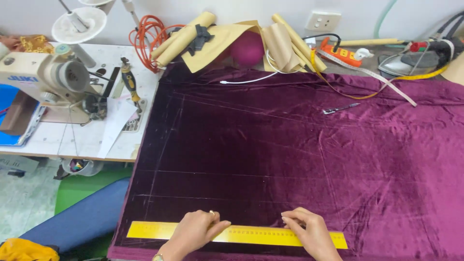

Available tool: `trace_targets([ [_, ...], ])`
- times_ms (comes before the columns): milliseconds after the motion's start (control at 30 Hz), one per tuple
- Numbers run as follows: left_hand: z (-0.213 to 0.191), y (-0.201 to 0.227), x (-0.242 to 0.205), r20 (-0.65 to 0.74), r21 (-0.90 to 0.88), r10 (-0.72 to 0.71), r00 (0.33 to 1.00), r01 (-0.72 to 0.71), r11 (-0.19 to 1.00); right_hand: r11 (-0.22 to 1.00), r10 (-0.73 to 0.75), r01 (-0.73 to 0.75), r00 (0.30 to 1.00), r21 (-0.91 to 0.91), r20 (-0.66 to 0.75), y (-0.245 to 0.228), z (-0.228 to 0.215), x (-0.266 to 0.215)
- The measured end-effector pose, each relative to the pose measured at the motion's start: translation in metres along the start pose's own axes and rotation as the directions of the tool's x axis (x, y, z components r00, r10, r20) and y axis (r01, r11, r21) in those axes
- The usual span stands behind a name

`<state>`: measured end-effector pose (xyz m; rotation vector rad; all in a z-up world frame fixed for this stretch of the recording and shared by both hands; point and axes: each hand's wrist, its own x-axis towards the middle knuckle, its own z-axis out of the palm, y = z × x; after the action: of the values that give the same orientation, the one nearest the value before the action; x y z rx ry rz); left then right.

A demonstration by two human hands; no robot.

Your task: The person measures a large piece of purple velvet fabric using a yellow ruler and chalk, marking lines for cutting. They then use large shears to cut the fabric along the marked lines, separating a strip from the main piece.

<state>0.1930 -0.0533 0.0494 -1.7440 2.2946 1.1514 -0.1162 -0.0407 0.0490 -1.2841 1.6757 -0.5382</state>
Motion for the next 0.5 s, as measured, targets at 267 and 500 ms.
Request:
trace_targets([
  [267,-0.006,0.043,0.033,0.075,0.117,0.065,0.995,-0.073,0.990,0.997,-0.047,0.042,0.995,-0.058,-0.089,0.022,-0.039,-0.018],
  [500,0.031,0.137,0.085,0.060,0.189,0.149,0.987,-0.158,0.969,0.948,0.015,-0.086,0.974,-0.305,-0.227,0.073,-0.131,-0.049],
])
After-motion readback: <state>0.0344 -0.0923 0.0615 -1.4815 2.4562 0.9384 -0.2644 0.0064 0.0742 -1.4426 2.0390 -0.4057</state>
